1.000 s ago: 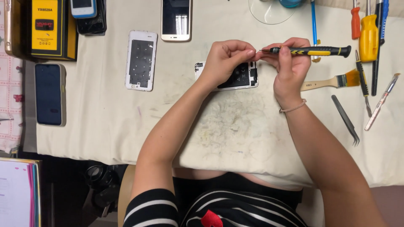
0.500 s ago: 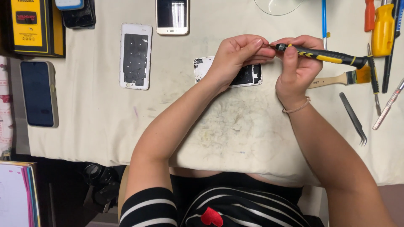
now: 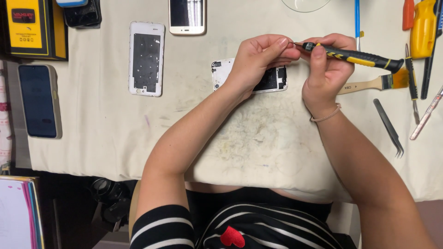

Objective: The person uses a screwdriver to remove screws from the back of a white smartphone. They then use a small brush to clean the inside of the phone's casing.

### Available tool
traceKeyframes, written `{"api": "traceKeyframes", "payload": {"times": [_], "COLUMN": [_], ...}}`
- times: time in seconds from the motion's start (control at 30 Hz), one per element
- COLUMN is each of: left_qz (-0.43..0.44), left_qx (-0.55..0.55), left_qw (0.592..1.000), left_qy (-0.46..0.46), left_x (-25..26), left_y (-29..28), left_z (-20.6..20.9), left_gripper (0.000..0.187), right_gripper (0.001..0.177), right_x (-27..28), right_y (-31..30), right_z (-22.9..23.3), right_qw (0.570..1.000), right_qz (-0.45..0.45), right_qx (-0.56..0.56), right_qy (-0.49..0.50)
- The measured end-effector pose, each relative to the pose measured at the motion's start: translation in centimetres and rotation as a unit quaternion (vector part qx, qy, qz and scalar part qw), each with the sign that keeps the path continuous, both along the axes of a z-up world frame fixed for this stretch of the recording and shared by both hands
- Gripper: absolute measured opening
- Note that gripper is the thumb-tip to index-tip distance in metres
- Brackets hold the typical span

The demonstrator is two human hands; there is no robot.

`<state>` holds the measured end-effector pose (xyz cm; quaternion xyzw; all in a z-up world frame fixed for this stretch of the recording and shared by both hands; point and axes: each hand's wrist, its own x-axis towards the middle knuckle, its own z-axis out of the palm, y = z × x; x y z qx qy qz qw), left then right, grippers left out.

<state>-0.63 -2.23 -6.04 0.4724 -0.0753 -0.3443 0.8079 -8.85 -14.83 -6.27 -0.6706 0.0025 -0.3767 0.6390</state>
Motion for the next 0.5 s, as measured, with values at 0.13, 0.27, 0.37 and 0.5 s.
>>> {"api": "traceKeyframes", "payload": {"times": [0.13,0.27,0.37,0.5], "left_qz": [0.003,0.003,0.004,0.016], "left_qx": [0.01,0.018,0.001,-0.001], "left_qw": [1.0,1.0,1.0,1.0], "left_qy": [0.013,0.011,0.015,0.016], "left_x": [-0.04,-0.08,-0.06,-0.19], "left_y": [-0.03,0.08,-0.01,-0.22], "left_z": [0.08,0.52,0.11,-0.27], "left_gripper": [0.034,0.035,0.032,0.029], "right_gripper": [0.019,0.019,0.019,0.018], "right_x": [-0.04,-0.03,-0.17,0.08], "right_y": [-0.03,-0.13,0.01,0.0], "right_z": [-0.08,-0.11,0.14,0.06], "right_qw": [1.0,1.0,1.0,0.999], "right_qz": [0.004,0.001,0.009,-0.008], "right_qx": [-0.003,-0.015,-0.001,-0.045], "right_qy": [0.002,0.008,0.021,0.003]}}
